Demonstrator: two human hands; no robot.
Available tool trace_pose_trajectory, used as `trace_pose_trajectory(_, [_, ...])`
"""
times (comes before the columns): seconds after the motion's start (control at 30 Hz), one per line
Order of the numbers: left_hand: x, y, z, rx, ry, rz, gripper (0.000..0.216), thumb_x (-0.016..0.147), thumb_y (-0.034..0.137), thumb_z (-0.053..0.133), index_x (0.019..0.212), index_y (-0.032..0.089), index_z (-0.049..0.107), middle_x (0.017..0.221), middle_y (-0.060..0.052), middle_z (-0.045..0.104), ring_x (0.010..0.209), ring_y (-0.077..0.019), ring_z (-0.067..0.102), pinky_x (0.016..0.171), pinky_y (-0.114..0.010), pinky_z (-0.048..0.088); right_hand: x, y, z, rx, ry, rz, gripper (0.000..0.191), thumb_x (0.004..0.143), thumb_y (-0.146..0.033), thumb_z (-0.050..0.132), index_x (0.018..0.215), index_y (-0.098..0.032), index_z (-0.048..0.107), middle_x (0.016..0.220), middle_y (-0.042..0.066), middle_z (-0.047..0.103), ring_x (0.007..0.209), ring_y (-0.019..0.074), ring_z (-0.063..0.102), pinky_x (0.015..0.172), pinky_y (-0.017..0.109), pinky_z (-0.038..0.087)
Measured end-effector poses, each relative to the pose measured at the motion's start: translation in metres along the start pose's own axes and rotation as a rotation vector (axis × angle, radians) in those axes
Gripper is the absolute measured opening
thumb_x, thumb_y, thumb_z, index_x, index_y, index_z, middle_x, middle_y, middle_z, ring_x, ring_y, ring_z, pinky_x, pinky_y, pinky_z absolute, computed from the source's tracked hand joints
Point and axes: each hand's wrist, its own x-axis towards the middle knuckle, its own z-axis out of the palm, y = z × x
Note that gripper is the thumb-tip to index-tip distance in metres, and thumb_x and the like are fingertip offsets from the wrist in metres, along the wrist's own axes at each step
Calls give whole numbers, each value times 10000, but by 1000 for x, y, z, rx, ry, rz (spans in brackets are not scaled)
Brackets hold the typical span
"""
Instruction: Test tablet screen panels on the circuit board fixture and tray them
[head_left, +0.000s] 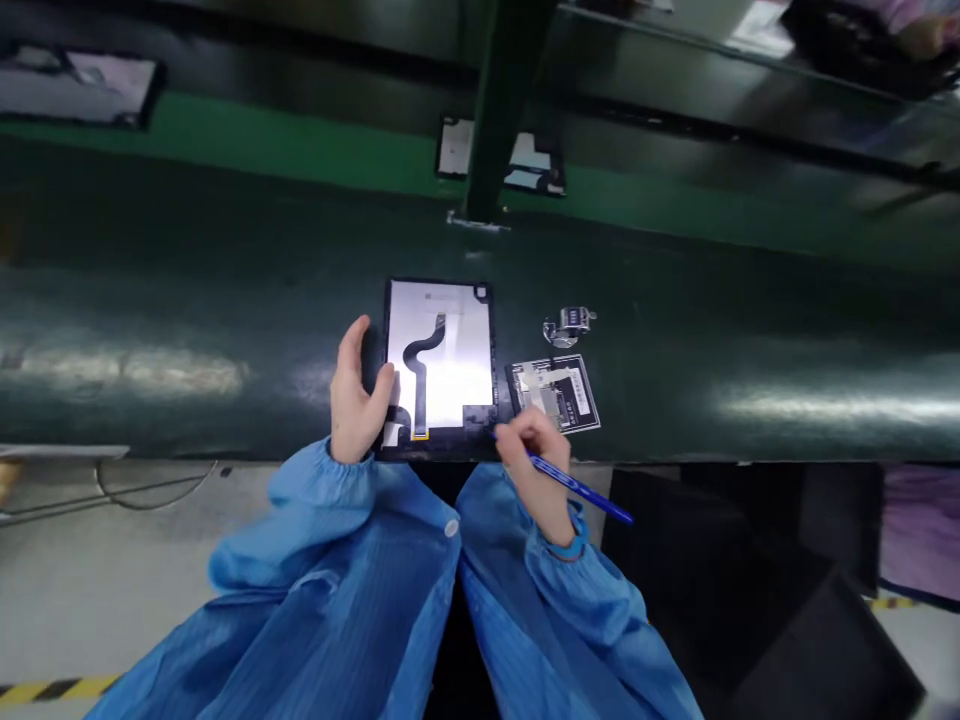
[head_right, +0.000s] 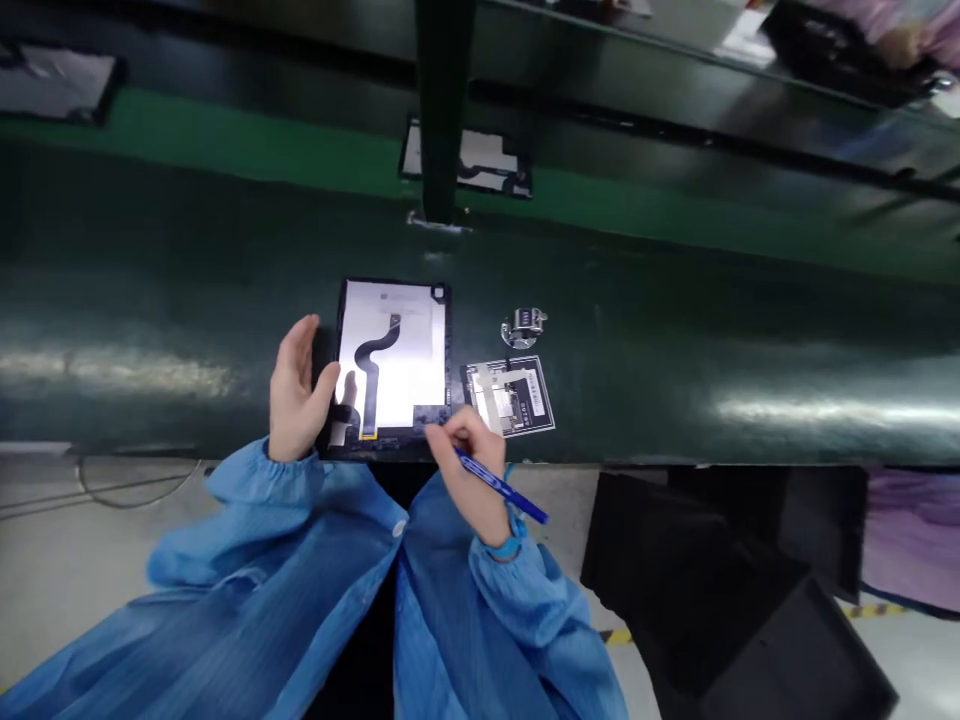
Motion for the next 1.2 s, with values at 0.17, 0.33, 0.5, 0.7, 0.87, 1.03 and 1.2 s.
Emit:
trace_pose_trajectory(0.17, [-2, 9, -4, 50, 19, -3, 618, 924, 258, 553, 1511, 181, 377, 1546, -133, 469, 1437, -273, 436, 1206, -417, 350, 23, 6, 46, -97, -221, 6, 336, 866, -391, 681, 701, -228, 438, 531, -109, 381, 474, 65, 367, 486, 201, 289])
trace_pose_trajectory(0.33, [1, 21, -5, 109, -1, -11, 604, 920, 250, 559, 1489, 154, 383, 1515, -142, 506, 1410, -257, 475, 1193, -386, 369, 30, 18, 56, -246, -122, -141, 381, 891, -267, 593, 623, -223, 326, 538, -97, 311, 480, 61, 325, 500, 198, 298])
trace_pose_trajectory(0.5, [1, 20, -7, 83, -29, -23, 585, 964, 336, 531, 1499, 173, 360, 1530, -135, 488, 1423, -271, 457, 1190, -418, 377, 31, 17, 57, -356, -157, -189, 361, 871, -218, 582, 617, -221, 325, 540, -98, 301, 468, 56, 321, 491, 192, 293])
trace_pose_trajectory(0.7, [1, 19, -9, 83, -56, 1, 599, 964, 312, 520, 1508, 139, 335, 1545, -163, 468, 1442, -283, 428, 1208, -428, 347, 28, 19, 61, -368, -137, -205, 346, 833, -180, 576, 602, -220, 321, 532, -100, 286, 454, 51, 322, 485, 193, 299])
trace_pose_trajectory(0.87, [1, 25, -9, 99, -95, -5, 630, 945, 272, 544, 1519, 172, 304, 1511, -145, 518, 1407, -281, 478, 1227, -449, 316, 41, 5, 41, -194, 41, -157, 342, 840, -222, 642, 619, -226, 382, 537, -95, 374, 473, 67, 380, 472, 200, 339])
trace_pose_trajectory(1.03, [2, 30, -9, 124, -130, -20, 716, 888, 259, 604, 1531, 199, 295, 1520, -129, 511, 1389, -307, 497, 1209, -476, 357, 94, -23, 21, -198, -61, -234, 91, 892, -317, 665, 888, -230, 638, 781, -23, 643, 642, 109, 595, 538, 227, 452])
trace_pose_trajectory(1.2, [0, 28, -5, 125, -121, -34, 669, 881, 243, 594, 1503, 201, 350, 1506, -125, 529, 1365, -308, 526, 1191, -500, 376, 148, -9, 41, -427, -274, -352, 84, 891, -224, 624, 953, -218, 681, 842, -20, 693, 727, 133, 649, 710, 281, 498])
